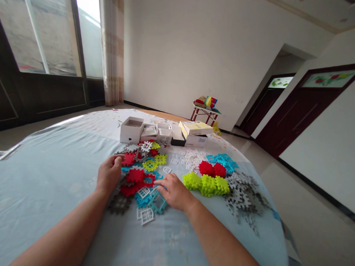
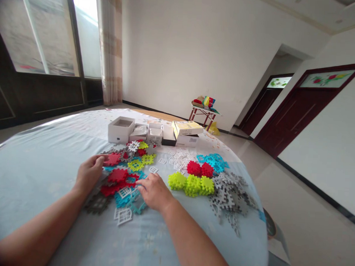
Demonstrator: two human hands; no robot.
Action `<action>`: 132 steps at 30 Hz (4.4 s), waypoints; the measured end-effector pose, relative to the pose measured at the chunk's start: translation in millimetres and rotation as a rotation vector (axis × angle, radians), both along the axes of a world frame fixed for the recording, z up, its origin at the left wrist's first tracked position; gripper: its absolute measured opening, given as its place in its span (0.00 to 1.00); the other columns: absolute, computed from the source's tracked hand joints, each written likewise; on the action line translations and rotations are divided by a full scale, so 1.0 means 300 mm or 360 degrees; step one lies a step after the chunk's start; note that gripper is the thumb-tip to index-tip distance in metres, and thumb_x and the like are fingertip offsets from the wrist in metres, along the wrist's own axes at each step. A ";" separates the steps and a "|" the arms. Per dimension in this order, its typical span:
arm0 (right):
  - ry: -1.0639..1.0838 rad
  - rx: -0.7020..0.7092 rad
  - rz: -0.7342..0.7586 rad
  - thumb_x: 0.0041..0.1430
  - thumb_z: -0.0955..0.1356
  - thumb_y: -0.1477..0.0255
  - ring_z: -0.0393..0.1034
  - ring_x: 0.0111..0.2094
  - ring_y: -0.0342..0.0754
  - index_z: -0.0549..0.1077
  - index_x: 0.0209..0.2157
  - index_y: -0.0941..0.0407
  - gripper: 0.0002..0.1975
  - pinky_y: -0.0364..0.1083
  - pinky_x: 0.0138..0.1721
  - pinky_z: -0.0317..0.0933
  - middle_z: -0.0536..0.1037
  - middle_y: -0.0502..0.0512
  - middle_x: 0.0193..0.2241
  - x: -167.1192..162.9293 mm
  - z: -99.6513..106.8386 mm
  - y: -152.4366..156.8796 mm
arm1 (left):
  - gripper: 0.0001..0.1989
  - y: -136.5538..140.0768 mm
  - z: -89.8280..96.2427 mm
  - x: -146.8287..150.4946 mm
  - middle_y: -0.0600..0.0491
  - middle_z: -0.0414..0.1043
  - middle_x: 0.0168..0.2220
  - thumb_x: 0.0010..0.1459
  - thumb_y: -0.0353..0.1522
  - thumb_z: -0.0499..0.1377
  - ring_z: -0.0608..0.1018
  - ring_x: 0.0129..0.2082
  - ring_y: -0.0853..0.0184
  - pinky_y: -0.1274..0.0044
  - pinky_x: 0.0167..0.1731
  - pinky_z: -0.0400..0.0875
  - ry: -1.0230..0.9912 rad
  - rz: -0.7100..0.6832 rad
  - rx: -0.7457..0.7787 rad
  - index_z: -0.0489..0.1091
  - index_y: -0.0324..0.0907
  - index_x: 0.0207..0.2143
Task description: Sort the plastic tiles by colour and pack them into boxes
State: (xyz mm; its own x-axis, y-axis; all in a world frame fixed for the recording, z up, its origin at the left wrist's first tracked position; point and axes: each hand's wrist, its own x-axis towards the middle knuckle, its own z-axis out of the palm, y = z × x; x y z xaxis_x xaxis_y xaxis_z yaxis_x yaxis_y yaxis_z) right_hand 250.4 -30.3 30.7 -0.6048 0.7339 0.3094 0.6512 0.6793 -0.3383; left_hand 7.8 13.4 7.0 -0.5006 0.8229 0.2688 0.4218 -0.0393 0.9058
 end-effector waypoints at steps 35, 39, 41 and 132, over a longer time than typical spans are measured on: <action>0.0799 -0.0171 -0.0987 0.51 0.64 0.72 0.71 0.31 0.47 0.74 0.33 0.58 0.09 0.45 0.35 0.63 0.77 0.55 0.29 0.342 0.117 0.278 | 0.18 0.009 -0.003 -0.022 0.51 0.76 0.25 0.51 0.38 0.49 0.76 0.33 0.62 0.75 0.33 0.66 0.0087 0.0001 -0.0081 0.72 0.40 0.38; 0.0841 -0.0094 -0.1095 0.53 0.63 0.71 0.71 0.33 0.48 0.73 0.40 0.58 0.13 0.46 0.36 0.64 0.77 0.57 0.32 0.382 0.101 0.286 | 0.18 0.008 -0.003 -0.019 0.51 0.76 0.26 0.51 0.38 0.49 0.76 0.32 0.62 0.75 0.34 0.66 0.0083 -0.0005 -0.0070 0.72 0.40 0.38; 0.0828 -0.0118 -0.1019 0.53 0.63 0.71 0.72 0.33 0.47 0.72 0.40 0.59 0.13 0.46 0.36 0.64 0.78 0.56 0.32 0.363 0.082 0.259 | 0.18 0.010 -0.004 -0.017 0.51 0.76 0.26 0.51 0.38 0.49 0.76 0.32 0.62 0.75 0.34 0.66 0.0082 -0.0006 -0.0072 0.72 0.40 0.38; 0.1616 -0.0452 -0.0957 0.48 0.65 0.65 0.64 0.22 0.40 0.68 0.42 0.61 0.19 0.37 0.18 0.57 0.76 0.54 0.27 0.267 0.102 0.294 | 0.16 0.023 -0.031 -0.017 0.53 0.76 0.30 0.51 0.38 0.49 0.76 0.29 0.65 0.77 0.30 0.68 0.0028 -0.0016 0.0007 0.72 0.42 0.35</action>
State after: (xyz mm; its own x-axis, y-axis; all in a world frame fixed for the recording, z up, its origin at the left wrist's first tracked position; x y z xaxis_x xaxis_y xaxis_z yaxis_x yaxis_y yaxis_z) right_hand 330.5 58.0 61.4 0.2803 0.9327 0.2269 0.1887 0.1782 -0.9657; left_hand 2.8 20.3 -2.2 -0.4876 0.8264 0.2815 0.4375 -0.0477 0.8980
